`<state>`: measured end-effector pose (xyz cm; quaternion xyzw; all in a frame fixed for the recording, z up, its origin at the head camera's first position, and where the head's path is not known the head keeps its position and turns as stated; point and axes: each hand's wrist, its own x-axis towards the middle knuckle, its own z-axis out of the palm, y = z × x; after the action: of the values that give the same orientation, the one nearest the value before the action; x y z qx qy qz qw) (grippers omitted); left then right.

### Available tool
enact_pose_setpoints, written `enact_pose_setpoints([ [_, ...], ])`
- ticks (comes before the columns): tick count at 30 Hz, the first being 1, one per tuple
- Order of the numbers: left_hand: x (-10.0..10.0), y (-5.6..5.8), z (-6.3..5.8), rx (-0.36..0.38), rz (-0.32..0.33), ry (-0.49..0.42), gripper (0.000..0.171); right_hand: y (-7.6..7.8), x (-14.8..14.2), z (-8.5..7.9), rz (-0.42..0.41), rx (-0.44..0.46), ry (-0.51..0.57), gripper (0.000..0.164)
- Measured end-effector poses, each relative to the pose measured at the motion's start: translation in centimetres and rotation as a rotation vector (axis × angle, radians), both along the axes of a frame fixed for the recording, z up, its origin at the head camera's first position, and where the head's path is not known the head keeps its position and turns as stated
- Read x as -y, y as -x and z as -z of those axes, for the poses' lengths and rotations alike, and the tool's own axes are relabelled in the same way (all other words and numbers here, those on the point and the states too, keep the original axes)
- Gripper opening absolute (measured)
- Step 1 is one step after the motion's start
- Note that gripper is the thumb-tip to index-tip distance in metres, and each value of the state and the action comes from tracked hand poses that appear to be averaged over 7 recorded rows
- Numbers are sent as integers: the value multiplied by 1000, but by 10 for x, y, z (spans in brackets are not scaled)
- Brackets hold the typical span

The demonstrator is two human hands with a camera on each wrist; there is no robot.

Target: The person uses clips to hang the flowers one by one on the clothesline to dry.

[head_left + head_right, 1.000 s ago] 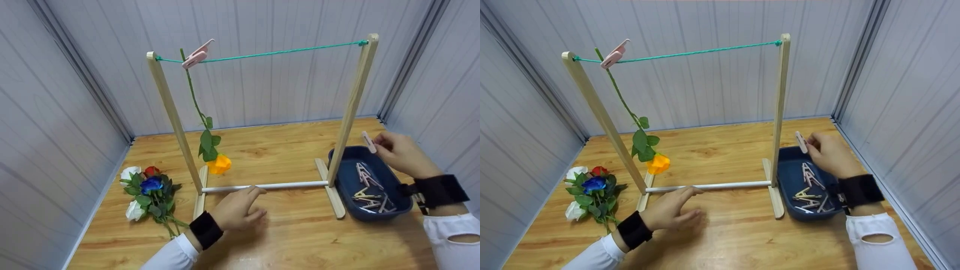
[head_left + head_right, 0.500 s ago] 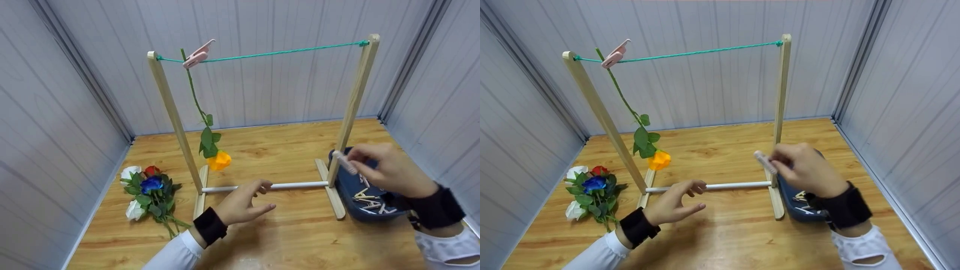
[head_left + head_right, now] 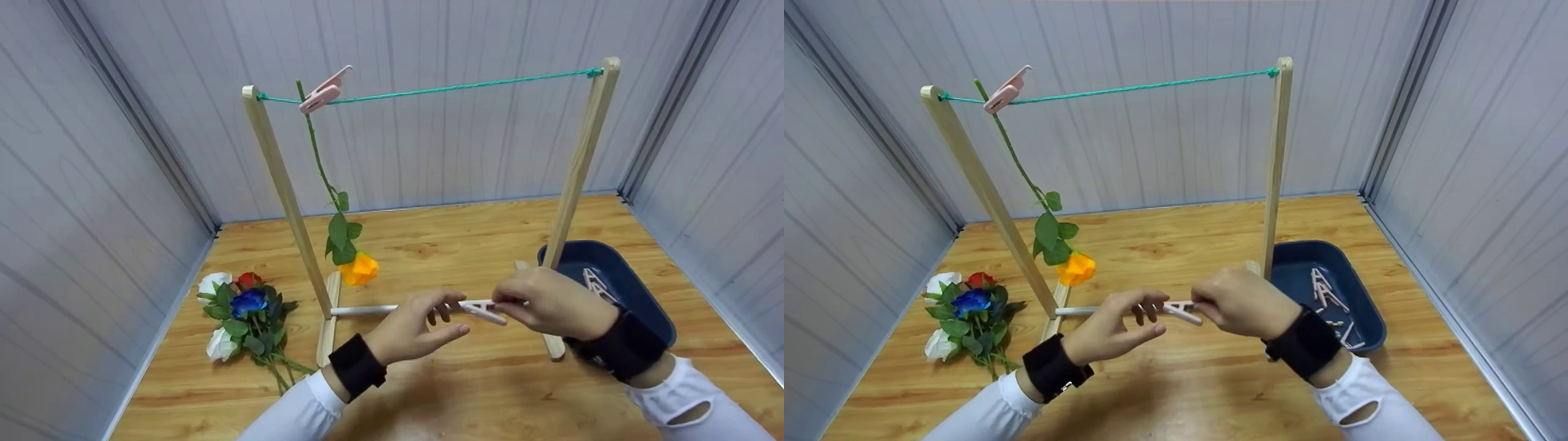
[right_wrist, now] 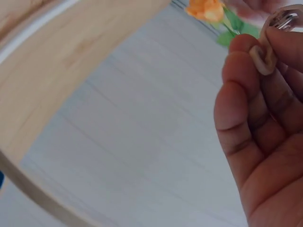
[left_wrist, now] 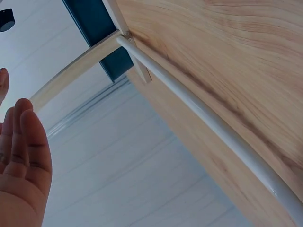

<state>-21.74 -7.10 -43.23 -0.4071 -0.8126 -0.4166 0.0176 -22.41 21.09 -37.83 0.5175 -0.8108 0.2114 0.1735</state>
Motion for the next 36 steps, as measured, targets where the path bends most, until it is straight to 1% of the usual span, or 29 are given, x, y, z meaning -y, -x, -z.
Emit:
enact_pose_setpoints([
  [3, -3, 1, 0, -38, 39, 2, 36, 1, 8, 6, -20, -10, -22, 12],
  [8, -5, 1, -1, -63, 85, -9, 26, 0, 15, 12, -37, -42, -36, 14],
  [13, -4, 1, 0, -115, 89, -11, 23, 0, 18, 15, -31, -75, -41, 14],
  [15, -3, 1, 0, -141, 92, -20, 22, 0, 18, 16, -23, -70, -47, 13],
  [17, -3, 1, 1, -175, 94, -33, 21, 0, 18, 16, -13, -46, -47, 11],
  [20, -2, 1, 1, -206, 87, -64, 20, 1, 17, 17, 0, -1, -30, 9],
  [22, -2, 1, 2, -221, 73, -77, 20, 1, 17, 18, 9, 17, -9, 10],
  [25, -1, 1, 3, -225, 51, -88, 19, 1, 15, 20, 23, 20, 23, 13],
  [28, 1, 1, 4, -227, 34, -90, 19, 0, 15, 24, 41, 31, 40, 11],
  [29, 2, 0, 4, -228, 29, -91, 20, -1, 15, 25, 49, 40, 40, 14],
  [33, 3, 0, 6, -246, 14, -98, 20, -2, 15, 28, 68, 69, 32, 33],
  [36, 3, 0, 8, -263, 6, -102, 20, -3, 16, 30, 70, 39, 40, 35],
])
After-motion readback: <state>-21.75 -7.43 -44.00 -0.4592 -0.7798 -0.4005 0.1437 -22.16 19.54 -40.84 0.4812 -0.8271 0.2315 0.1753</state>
